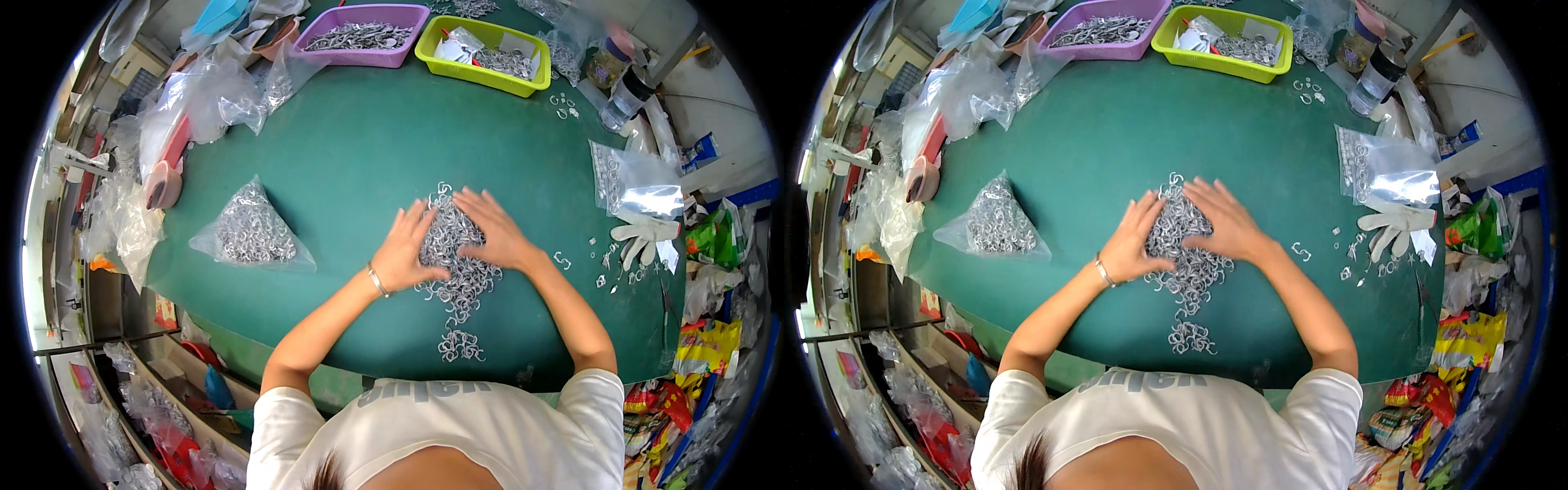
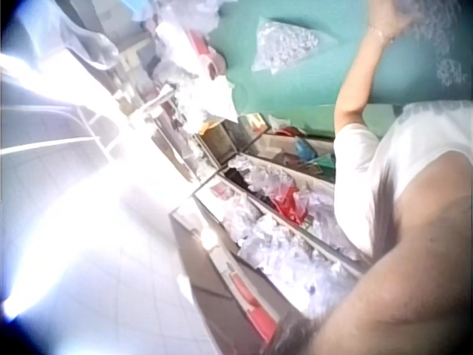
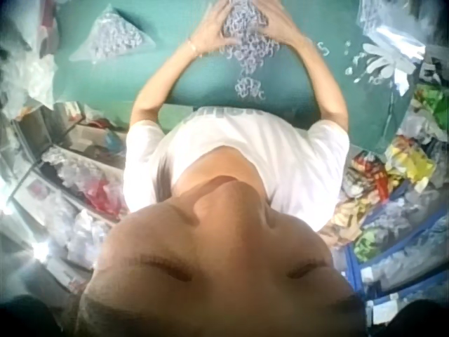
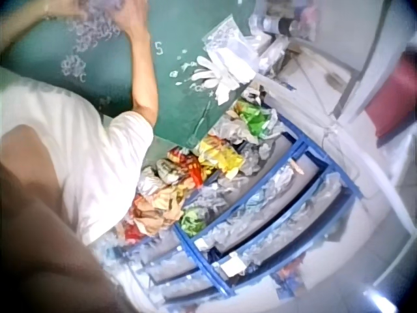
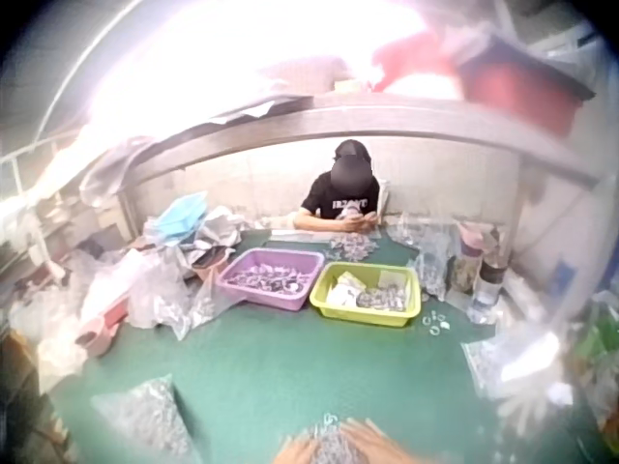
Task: The person sorts metal rings on a green workbench by hand, scoops them into a plastic bag, and zips the bag shut before retrieving more bags from a shelf.
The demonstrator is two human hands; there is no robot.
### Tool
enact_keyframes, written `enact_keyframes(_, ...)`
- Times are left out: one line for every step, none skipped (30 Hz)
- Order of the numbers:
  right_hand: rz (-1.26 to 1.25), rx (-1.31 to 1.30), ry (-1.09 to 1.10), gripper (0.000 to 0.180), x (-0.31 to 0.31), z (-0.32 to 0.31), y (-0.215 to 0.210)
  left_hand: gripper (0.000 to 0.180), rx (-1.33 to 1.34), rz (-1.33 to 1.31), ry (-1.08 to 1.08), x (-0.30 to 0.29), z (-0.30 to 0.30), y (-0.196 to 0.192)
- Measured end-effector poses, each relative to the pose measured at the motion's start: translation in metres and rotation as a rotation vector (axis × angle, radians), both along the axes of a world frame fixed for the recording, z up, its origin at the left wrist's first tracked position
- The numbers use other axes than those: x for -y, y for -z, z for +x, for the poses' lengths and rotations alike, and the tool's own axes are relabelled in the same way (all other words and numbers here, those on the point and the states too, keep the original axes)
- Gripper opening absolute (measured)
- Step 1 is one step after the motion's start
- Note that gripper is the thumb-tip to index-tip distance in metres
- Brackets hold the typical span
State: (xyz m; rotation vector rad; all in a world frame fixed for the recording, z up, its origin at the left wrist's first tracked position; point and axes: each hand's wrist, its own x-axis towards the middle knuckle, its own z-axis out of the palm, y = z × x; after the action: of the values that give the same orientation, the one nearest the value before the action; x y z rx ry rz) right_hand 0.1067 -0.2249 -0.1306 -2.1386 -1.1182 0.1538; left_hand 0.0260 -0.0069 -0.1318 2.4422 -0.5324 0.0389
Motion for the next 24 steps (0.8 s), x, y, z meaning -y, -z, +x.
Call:
enact_keyframes(-0.02, -0.025, -0.058, 0.091, -0.002, -0.01, 0.0, 0.102, -0.055, -0.04, 0.03, -0.001, -0.005, -0.004)
enact_keyframes(-0.021, -0.055, -0.073, 0.096, -0.001, -0.016, -0.005, 0.104, -0.11, -0.08, 0.06, -0.003, -0.012, -0.011)
enact_keyframes(-0.003, -0.106, -0.068, 0.094, 0.002, -0.023, -0.008, 0.106, -0.171, -0.124, 0.09, -0.004, -0.021, -0.018)
enact_keyframes(0.015, -0.157, -0.062, 0.091, 0.003, -0.028, -0.01, 0.098, -0.16, -0.176, 0.085, -0.003, -0.028, -0.025)
enact_keyframes(0.033, -0.209, -0.058, 0.089, 0.005, -0.031, -0.01, 0.095, -0.213, -0.304, 0.028, -0.006, -0.031, -0.02)
enact_keyframes(0.038, -0.223, -0.029, 0.084, 0.007, -0.032, -0.009, 0.092, -0.264, -0.431, -0.031, -0.008, -0.033, -0.018)
enact_keyframes(0.043, -0.236, 0.0, 0.08, 0.009, -0.031, -0.007, 0.089, -0.314, -0.558, -0.092, -0.01, -0.035, -0.016)
enact_keyframes(0.047, -0.25, 0.029, 0.076, 0.01, -0.031, -0.006, 0.073, -0.204, -0.563, -0.182, -0.008, -0.036, -0.016)
enact_keyframes(0.077, -0.205, 0.056, 0.071, 0.006, -0.03, -0.007, 0.067, -0.131, -0.427, -0.196, -0.007, -0.032, -0.017)
enact_keyframes(0.106, -0.16, 0.083, 0.067, 0.001, -0.03, -0.009, 0.062, -0.059, -0.291, -0.208, -0.006, -0.028, -0.017)
enact_keyframes(0.136, -0.115, 0.111, 0.063, -0.004, -0.032, -0.012, 0.057, 0.012, -0.154, -0.218, -0.003, -0.025, -0.018)
enact_keyframes(0.086, -0.025, 0.084, 0.057, -0.008, -0.032, -0.018, 0.039, 0.04, -0.138, -0.238, 0.005, -0.023, -0.027)
enact_keyframes(0.038, 0.015, 0.055, 0.056, -0.01, -0.032, -0.015, 0.036, 0.029, -0.111, -0.229, 0.008, -0.021, -0.024)
enact_keyframes(-0.01, 0.055, 0.027, 0.055, -0.011, -0.033, -0.01, 0.033, 0.018, -0.084, -0.22, 0.01, -0.019, -0.019)
enact_keyframes(-0.057, 0.095, 0.001, 0.054, -0.012, -0.033, -0.007, 0.03, 0.007, -0.056, -0.208, 0.011, -0.016, -0.017)
enact_keyframes(-0.027, 0.03, 0.01, 0.053, -0.012, -0.034, -0.007, 0.023, 0.018, -0.063, -0.204, 0.013, -0.015, -0.018)
enact_keyframes(0.002, -0.035, 0.02, 0.051, -0.011, -0.037, -0.006, 0.023, 0.022, -0.092, -0.204, 0.013, -0.014, -0.018)
enact_keyframes(0.033, -0.101, 0.03, 0.05, -0.01, -0.04, -0.006, 0.023, 0.025, -0.12, -0.202, 0.012, -0.014, -0.018)
enact_keyframes(0.053, -0.111, 0.025, 0.05, -0.008, -0.042, -0.006, 0.023, 0.028, -0.148, -0.2, 0.011, -0.013, -0.017)
enact_keyframes(0.072, -0.121, 0.019, 0.049, -0.004, -0.043, -0.007, 0.024, 0.04, -0.24, -0.188, 0.009, -0.011, -0.016)
enact_keyframes(0.096, -0.127, 0.01, 0.048, -0.002, -0.044, -0.008, 0.025, 0.057, -0.329, -0.178, 0.006, -0.009, -0.016)
enact_keyframes(0.08, -0.11, 0.026, 0.048, -0.001, -0.047, -0.009, 0.026, 0.075, -0.418, -0.169, 0.004, -0.007, -0.017)
enact_keyframes(0.063, -0.091, 0.039, 0.048, 0.001, -0.051, -0.011, 0.027, -0.065, -0.68, -0.181, 0.004, -0.008, -0.017)
enact_keyframes(0.049, -0.071, 0.047, 0.048, 0.001, -0.055, -0.013, 0.028, -0.202, -0.94, -0.193, 0.004, -0.01, -0.019)
